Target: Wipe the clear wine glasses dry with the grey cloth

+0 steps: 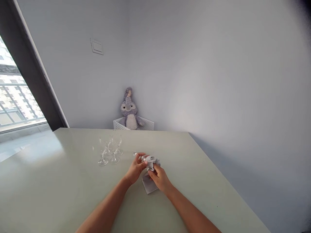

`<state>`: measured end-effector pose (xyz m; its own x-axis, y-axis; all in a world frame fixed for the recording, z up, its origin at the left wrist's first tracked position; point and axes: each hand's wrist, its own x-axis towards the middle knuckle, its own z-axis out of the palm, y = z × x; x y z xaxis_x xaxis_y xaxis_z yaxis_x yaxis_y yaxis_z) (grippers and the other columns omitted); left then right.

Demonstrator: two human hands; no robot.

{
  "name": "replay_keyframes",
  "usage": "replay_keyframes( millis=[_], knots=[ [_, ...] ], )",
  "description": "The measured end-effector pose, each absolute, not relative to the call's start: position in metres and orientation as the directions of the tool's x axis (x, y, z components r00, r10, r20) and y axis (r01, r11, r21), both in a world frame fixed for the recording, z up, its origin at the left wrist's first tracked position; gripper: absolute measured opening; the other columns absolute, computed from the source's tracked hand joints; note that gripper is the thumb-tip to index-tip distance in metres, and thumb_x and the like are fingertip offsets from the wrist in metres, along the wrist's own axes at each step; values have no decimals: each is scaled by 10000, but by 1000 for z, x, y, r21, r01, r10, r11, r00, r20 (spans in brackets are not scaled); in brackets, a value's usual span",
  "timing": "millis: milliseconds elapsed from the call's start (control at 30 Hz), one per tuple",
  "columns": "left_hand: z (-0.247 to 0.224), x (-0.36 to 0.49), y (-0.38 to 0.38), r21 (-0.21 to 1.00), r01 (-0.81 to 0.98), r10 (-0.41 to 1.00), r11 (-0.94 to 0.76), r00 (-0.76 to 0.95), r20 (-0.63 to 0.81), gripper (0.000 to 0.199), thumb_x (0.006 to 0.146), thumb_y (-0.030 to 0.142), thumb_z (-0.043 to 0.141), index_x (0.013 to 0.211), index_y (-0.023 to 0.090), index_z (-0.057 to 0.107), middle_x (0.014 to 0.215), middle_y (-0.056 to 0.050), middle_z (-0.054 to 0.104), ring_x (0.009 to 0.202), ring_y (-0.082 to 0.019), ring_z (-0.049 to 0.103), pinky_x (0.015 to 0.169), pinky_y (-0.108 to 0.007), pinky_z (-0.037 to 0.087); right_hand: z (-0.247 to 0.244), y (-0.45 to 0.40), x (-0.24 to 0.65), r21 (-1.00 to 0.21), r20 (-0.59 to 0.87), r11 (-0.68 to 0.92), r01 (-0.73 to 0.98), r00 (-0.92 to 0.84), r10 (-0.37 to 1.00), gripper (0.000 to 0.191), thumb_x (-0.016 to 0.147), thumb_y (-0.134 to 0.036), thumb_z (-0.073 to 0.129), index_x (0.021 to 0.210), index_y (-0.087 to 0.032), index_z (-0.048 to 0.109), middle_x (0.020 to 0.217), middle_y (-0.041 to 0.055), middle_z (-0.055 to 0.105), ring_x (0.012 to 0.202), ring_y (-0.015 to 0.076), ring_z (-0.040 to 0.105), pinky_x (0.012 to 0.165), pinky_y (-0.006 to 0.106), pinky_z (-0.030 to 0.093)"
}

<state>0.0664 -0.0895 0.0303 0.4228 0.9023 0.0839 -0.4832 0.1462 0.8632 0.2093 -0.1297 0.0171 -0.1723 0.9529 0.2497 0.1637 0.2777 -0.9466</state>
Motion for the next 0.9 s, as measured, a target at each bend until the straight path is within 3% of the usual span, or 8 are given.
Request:
replay_keyframes(
  millis=[133, 233, 400, 467, 567, 700, 767, 900],
  knots=[
    [27, 69, -93, 930, -344, 894, 132, 446, 38, 380, 675, 303, 668, 995, 211, 484, 805, -14, 575, 761, -149, 544, 699, -269, 421, 15, -130, 209, -982, 172, 183, 40, -187, 967, 278, 759, -331, 558, 1016, -231, 588, 787, 21, 591, 540, 119, 539, 456, 222, 451],
    [29, 70, -95, 916, -370, 890, 153, 455, 35, 383, 711, 332, 626, 1057, 221, 506, 880, -33, 583, 824, -161, 542, 777, -296, 412, 22, -129, 208, -981, 43, 6, -193, -189, 981, 348, 762, -374, 560, 1074, -222, 531, 781, 16, 604, 452, 107, 549, 420, 232, 459],
    [31, 74, -96, 871, -452, 880, 191, 471, 52, 478, 707, 307, 631, 1161, 236, 496, 1017, -57, 571, 939, -193, 530, 852, -316, 387, 37, -129, 214, -798, -106, -208, -566, -208, 972, 292, 745, -372, 593, 952, -176, 532, 736, 11, 622, 535, 120, 607, 462, 216, 478],
    [30, 74, -95, 869, -458, 890, 186, 454, 49, 471, 709, 321, 628, 1154, 233, 502, 979, -54, 581, 871, -182, 552, 816, -317, 406, 40, -133, 215, -802, -58, -214, -558, -283, 957, 338, 725, -345, 621, 1001, -175, 525, 799, 27, 633, 599, 134, 623, 513, 239, 494],
    [28, 71, -92, 888, -423, 896, 178, 444, 32, 460, 729, 357, 600, 1158, 231, 493, 901, -41, 593, 753, -153, 564, 742, -299, 431, 35, -139, 210, -928, 29, -92, -360, -317, 948, 393, 699, -293, 645, 1062, -203, 524, 842, 36, 639, 651, 164, 626, 575, 299, 505],
    [20, 70, -88, 965, -241, 911, 102, 412, 7, 388, 758, 451, 523, 1030, 178, 572, 666, -5, 573, 581, -127, 512, 593, -255, 418, 19, -141, 201, -994, 101, 93, -66, -144, 984, 112, 701, -296, 633, 771, -210, 618, 567, 13, 610, 547, 168, 588, 563, 304, 488],
    [16, 72, -88, 978, -204, 929, 42, 367, 36, 382, 772, 475, 487, 967, 167, 600, 664, -10, 574, 605, -136, 510, 589, -251, 412, 16, -138, 200, -994, 69, 57, -95, -128, 989, 119, 712, -307, 624, 767, -203, 613, 531, 3, 599, 494, 162, 581, 523, 293, 481],
    [18, 76, -92, 945, -317, 923, 76, 380, 53, 407, 785, 420, 500, 1147, 236, 515, 962, -40, 600, 815, -164, 542, 735, -271, 426, 22, -131, 208, -884, -98, -162, -439, -164, 982, 234, 711, -315, 627, 883, -160, 594, 637, 8, 643, 470, 133, 596, 456, 236, 465]
  ],
)
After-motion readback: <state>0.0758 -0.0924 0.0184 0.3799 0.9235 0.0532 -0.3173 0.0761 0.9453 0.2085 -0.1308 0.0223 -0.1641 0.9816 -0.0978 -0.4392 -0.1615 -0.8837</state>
